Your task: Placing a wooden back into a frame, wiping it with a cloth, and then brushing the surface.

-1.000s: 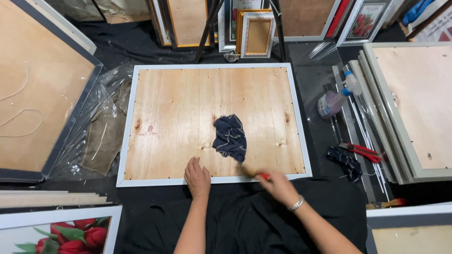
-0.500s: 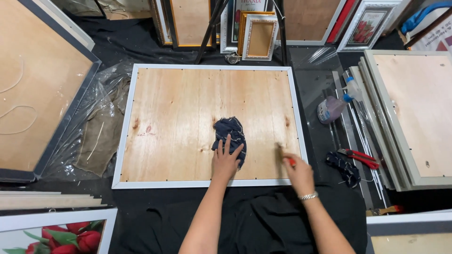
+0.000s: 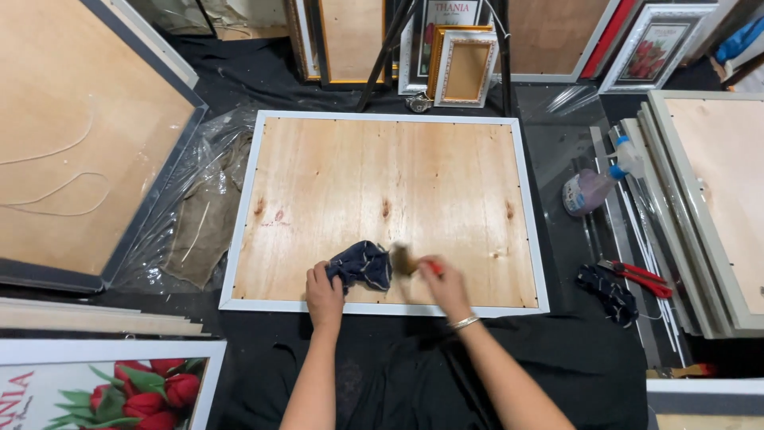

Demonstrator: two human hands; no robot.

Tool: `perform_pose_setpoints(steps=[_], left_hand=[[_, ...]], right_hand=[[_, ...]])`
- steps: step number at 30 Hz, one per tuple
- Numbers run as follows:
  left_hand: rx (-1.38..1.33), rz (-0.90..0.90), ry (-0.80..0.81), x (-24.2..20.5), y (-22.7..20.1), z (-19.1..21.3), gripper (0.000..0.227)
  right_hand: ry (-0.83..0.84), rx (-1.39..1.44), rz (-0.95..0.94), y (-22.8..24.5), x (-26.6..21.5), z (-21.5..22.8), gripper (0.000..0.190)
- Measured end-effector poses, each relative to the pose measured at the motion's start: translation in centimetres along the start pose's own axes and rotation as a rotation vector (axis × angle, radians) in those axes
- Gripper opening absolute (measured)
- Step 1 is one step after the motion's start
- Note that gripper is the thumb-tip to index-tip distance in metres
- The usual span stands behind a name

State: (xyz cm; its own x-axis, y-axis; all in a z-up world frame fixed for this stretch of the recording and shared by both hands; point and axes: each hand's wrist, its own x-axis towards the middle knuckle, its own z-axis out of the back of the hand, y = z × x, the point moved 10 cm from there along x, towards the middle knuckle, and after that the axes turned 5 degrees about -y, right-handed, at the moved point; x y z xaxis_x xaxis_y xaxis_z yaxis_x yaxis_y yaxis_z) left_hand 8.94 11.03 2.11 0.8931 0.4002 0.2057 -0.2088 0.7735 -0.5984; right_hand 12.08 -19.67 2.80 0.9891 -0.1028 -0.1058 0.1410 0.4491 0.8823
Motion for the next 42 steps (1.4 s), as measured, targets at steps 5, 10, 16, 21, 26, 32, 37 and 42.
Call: perform_pose_setpoints(steps=[5, 10, 16, 21, 26, 32, 37, 42], left_hand=[[-0.172, 0.09, -0.074, 0.2, -0.9, 1.5, 0.033], [-0.311, -0.004, -0.127, 1.6, -7.0, 2.0, 0.032], [0.355, -0.222, 0.657, -3.5, -6.3, -8.0, 0.073], [0.306, -0.333, 0.416, -2.8, -3.7, -11.1, 0.057], [0.231, -0.262, 0.456, -1.9, -6.6, -14.7, 0.041], [-0.382, -0.056, 0.727, -6.0, -21.0, -17.5, 0.044], [-0.675, -0.134, 0.816, -9.0, -32.2, -17.3, 0.049], [-0.386, -0.45, 0.728, -8.9, -30.5, -19.7, 0.053]], right_hand=[[-0.408, -0.573, -0.054, -10.5, 5.8, 13.6, 0.022], [-0.287, -0.72, 0.031, -8.6, 3.3, 6.6, 0.03], [0.168, -0.467, 0.324, 2.3, -1.0, -2.8, 0.028], [-0.286, -0.356, 0.026, -0.9, 5.5, 10.5, 0.028], [-0.525, -0.381, -0.105, -4.2, 6.9, 17.3, 0.022], [-0.61, -0.152, 0.215, 4.6, 3.8, 17.3, 0.019], [-0.605, -0.066, 0.287, 5.1, 3.4, 18.8, 0.022], [-0.614, -0.276, 0.141, -0.6, 6.0, 20.2, 0.018]])
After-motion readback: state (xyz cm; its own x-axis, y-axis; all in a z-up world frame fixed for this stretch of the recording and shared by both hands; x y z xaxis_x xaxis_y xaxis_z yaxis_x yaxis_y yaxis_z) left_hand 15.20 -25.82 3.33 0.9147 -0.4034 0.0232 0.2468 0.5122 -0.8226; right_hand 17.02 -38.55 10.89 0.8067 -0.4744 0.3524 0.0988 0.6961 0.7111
